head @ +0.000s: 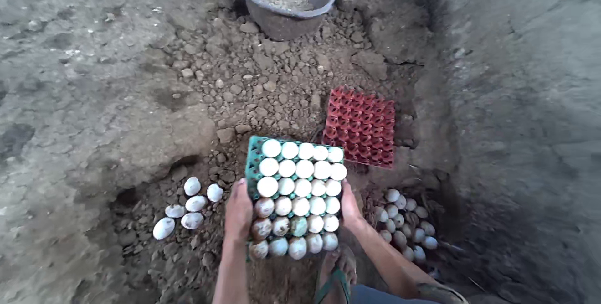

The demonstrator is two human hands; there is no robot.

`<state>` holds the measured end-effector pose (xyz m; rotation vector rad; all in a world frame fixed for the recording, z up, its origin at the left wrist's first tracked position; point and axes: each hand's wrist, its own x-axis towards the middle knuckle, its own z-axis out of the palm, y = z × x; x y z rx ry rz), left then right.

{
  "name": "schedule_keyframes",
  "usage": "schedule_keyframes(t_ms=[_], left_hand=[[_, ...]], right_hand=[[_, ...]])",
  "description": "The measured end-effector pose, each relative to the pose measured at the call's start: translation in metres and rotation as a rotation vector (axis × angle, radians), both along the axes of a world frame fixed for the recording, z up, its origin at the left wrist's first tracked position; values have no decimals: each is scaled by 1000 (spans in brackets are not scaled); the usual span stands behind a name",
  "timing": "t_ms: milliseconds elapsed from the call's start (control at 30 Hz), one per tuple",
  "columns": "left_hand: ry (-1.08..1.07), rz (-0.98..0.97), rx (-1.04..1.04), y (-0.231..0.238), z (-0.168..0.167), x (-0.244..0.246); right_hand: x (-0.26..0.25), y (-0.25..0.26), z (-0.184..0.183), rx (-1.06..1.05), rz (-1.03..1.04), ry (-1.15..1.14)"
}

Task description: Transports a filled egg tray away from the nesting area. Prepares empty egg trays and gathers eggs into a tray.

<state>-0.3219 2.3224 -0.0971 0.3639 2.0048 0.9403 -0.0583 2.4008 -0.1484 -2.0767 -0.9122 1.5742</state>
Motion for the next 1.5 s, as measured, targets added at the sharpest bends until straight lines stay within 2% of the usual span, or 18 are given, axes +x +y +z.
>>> schedule_keyframes(t_ms=[100, 233, 467, 567, 667, 767, 900, 1033, 1167, 1367, 1500], left_hand=[[44, 52, 14, -6, -3, -13], [32, 35, 12, 6, -3, -7], [-104, 2, 86, 84, -7, 50], [-113, -29, 100, 110, -3, 60], [-112, -50, 116, 109, 1, 57], [-118, -39, 95, 87, -3, 43], [-98, -30, -18, 50, -26, 22], [-133, -60, -68, 32, -48, 9], [-120, -137, -105, 34, -53, 8], [-1, -309, -226, 43, -61, -1], [50, -408, -312, 47, -50, -4]], right_hand=[[-11, 10, -13, -61, 124, -29], [-15, 44, -15, -72, 160, -71], [20, 139, -2, 94, 34, -226], [37, 158, 8, 95, 21, -255], [43, 147, 15, 103, 55, -224], [36, 118, 16, 65, 96, -212], [22, 71, 3, -47, 87, -163], [18, 49, -14, -130, 122, -161], [17, 50, -13, -143, 164, -258], [13, 40, 3, -28, 181, -341], [16, 38, 8, -14, 246, -388]])
